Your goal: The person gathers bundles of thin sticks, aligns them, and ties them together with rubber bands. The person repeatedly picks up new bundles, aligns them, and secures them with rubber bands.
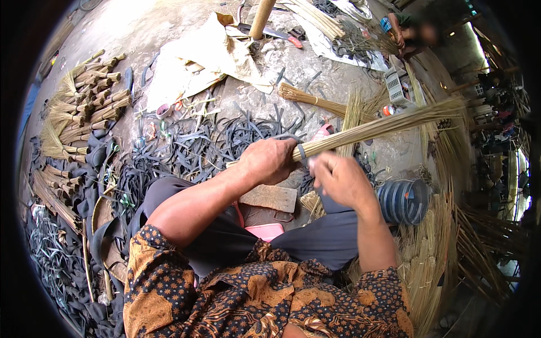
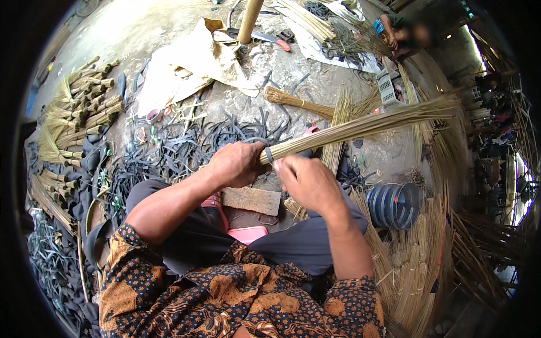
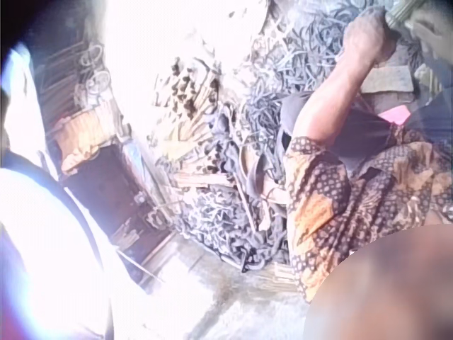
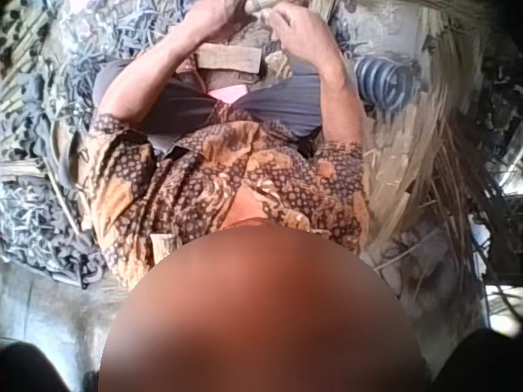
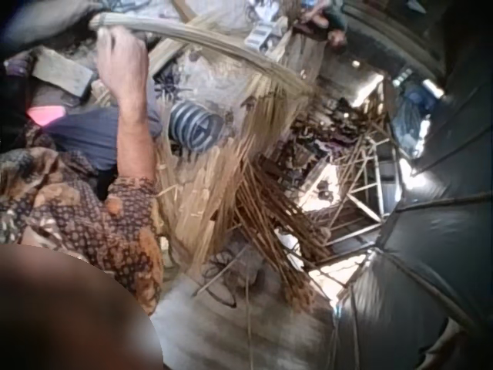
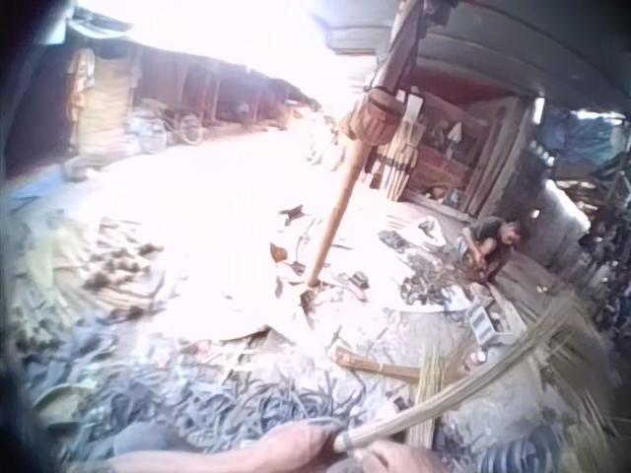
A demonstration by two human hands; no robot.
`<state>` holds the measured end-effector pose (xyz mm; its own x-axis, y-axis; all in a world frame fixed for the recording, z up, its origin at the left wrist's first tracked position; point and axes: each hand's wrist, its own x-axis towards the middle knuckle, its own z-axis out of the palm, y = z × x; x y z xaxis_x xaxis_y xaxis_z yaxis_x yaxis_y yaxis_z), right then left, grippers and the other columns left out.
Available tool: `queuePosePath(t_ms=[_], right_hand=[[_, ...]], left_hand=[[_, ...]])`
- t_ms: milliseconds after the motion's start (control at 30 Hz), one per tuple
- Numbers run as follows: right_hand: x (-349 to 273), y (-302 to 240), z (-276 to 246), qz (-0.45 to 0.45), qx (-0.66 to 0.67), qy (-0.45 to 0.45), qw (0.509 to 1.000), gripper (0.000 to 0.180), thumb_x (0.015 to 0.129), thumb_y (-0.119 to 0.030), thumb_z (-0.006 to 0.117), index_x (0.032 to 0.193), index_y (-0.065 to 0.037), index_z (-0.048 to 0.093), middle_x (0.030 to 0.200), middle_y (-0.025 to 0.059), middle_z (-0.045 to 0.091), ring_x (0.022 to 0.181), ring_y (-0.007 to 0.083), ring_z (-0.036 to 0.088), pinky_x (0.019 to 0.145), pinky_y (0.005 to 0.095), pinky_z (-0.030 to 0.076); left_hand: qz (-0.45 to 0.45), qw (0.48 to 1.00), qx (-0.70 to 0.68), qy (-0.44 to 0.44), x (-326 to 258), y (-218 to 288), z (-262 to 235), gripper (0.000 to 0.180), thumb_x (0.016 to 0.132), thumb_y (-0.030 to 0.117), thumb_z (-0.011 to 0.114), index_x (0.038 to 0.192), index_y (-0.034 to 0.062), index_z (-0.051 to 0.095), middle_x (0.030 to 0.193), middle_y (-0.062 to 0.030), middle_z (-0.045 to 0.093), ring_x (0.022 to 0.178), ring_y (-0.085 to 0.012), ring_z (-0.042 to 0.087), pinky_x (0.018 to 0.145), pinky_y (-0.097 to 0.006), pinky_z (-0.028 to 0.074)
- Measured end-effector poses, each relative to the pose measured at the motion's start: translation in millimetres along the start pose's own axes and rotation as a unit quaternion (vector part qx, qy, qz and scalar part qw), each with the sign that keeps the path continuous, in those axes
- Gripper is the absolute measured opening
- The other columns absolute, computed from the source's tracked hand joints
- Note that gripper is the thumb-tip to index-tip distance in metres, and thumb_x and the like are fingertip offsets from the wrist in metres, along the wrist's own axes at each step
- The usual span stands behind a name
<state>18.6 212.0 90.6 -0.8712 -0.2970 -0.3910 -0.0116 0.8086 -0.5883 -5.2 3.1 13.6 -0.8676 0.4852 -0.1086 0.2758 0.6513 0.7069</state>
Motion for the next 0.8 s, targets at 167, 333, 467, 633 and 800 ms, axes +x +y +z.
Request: queuePosePath(t_ms=[167, 333, 467, 633, 800], right_hand=[[46.5, -14.7, 24.2, -0.036, -0.021, 0.140, 0.989, 0.037, 0.105, -0.033, 0.059, 0.102, 0.003, 0.069, 0.078, 0.0161, 0.075, 0.061, 0.0253, 0.074, 0.062, 0.0375, 0.057], [49.5, -9.9, 33.4, -0.048, 0.327, 0.023, 0.944, 0.037, 0.109, -0.036, 0.058, 0.106, 0.000, 0.067, 0.079, 0.0102, 0.074, 0.055, 0.0129, 0.066, 0.051, 0.0282, 0.051], [31.8, -9.7, 69.6, -0.060, 0.424, 0.125, 0.895, 0.031, 0.109, -0.030, 0.060, 0.112, 0.001, 0.064, 0.097, 0.0118, 0.075, 0.070, 0.0126, 0.070, 0.058, 0.0229, 0.052], [15.4, 6.0, 84.6, -0.001, 0.430, 0.052, 0.901, 0.026, 0.112, -0.025, 0.053, 0.112, -0.001, 0.065, 0.077, -0.0014, 0.057, 0.068, 0.0084, 0.053, 0.064, 0.0264, 0.047], [-13.6, 17.4, 86.5, -0.112, 0.174, 0.139, 0.968, 0.029, 0.112, -0.027, 0.053, 0.098, -0.003, 0.061, 0.075, 0.0016, 0.057, 0.066, 0.0110, 0.052, 0.061, 0.0304, 0.044]], left_hand=[[-0.009, 0.997, 0.063, 0.040, 2.6, -8.7, 15.5, 0.026, 0.094, 0.027, 0.067, 0.111, 0.0078, 0.062, 0.080, -0.0209, 0.072, 0.077, -0.0428, 0.072, 0.067, -0.053, 0.058], [-0.011, 0.996, 0.057, 0.072, 0.2, -19.7, 16.8, 0.023, 0.093, 0.020, 0.063, 0.114, 0.0092, 0.059, 0.081, -0.0203, 0.073, 0.077, -0.0410, 0.074, 0.065, -0.052, 0.058], [-0.026, 0.990, 0.050, 0.129, 4.2, -23.8, 12.6, 0.021, 0.094, 0.022, 0.063, 0.111, 0.0100, 0.057, 0.082, -0.0203, 0.073, 0.078, -0.0418, 0.073, 0.065, -0.052, 0.058], [-0.076, 0.988, 0.051, 0.129, 11.3, -22.0, 11.1, 0.023, 0.096, 0.028, 0.064, 0.109, 0.0096, 0.060, 0.086, -0.0229, 0.073, 0.081, -0.0447, 0.073, 0.068, -0.054, 0.058], [-0.110, 0.991, 0.015, 0.081, 13.9, -27.3, -4.9, 0.035, 0.092, 0.036, 0.072, 0.112, 0.0101, 0.063, 0.092, -0.0243, 0.073, 0.091, -0.0454, 0.071, 0.078, -0.057, 0.056]])
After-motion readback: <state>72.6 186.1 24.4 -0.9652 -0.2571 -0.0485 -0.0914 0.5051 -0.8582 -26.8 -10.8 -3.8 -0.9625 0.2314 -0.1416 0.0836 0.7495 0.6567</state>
